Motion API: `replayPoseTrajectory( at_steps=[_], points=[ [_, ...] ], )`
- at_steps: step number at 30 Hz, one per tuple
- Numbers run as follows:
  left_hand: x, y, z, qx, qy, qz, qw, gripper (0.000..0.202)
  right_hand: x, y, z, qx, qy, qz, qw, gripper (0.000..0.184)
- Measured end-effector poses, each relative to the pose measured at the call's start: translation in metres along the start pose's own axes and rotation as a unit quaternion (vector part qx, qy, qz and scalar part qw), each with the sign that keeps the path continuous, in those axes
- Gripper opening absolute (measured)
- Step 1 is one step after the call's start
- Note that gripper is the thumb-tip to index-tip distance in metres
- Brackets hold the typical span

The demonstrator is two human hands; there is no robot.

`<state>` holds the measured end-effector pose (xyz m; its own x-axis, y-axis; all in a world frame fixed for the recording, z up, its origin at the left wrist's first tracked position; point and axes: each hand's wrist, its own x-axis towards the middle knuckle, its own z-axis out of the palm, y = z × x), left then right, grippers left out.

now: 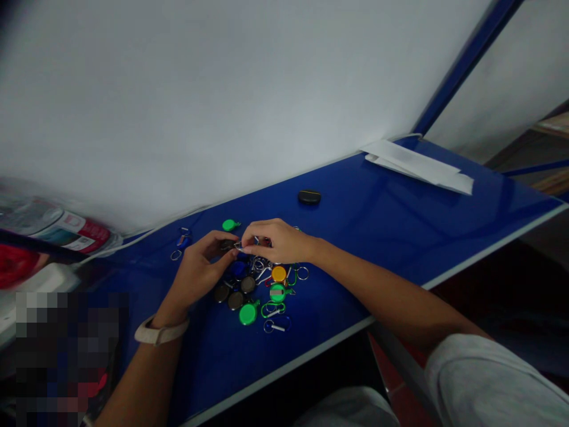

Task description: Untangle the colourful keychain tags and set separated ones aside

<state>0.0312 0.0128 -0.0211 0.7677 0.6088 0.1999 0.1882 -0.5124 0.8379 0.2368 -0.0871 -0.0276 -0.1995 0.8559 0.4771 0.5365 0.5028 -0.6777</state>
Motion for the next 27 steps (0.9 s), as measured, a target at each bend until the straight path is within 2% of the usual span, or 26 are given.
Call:
replayPoseTrajectory(
  at_steps=[4,12,19,27],
  points=[
    [0.0006,0.0012,0.0002,-0.001,0.005,0.001,1.0,0.018,-0.0002,0.001,-0.0025,-0.04,-0.031,-0.002,0.999,0.014],
    [0.0006,0.0023,0.0022,0.01,-0.03,0.013,0.999,0.012,-0.0013,-0.0015,-0.0017,-0.214,-0.072,0.01,0.974,0.014],
    [0.0007,0.0044,0.0026,0.003,-0.037,0.015,0.999,0.012,-0.0012,-0.0039,-0.0019,-0.228,-0.071,0.004,0.971,0.023],
    [0.0002,0.0046,0.0033,-0.007,-0.014,-0.002,1.0,0.017,-0.0003,-0.0033,0.001,-0.205,-0.092,-0.013,0.974,0.017]
  ],
)
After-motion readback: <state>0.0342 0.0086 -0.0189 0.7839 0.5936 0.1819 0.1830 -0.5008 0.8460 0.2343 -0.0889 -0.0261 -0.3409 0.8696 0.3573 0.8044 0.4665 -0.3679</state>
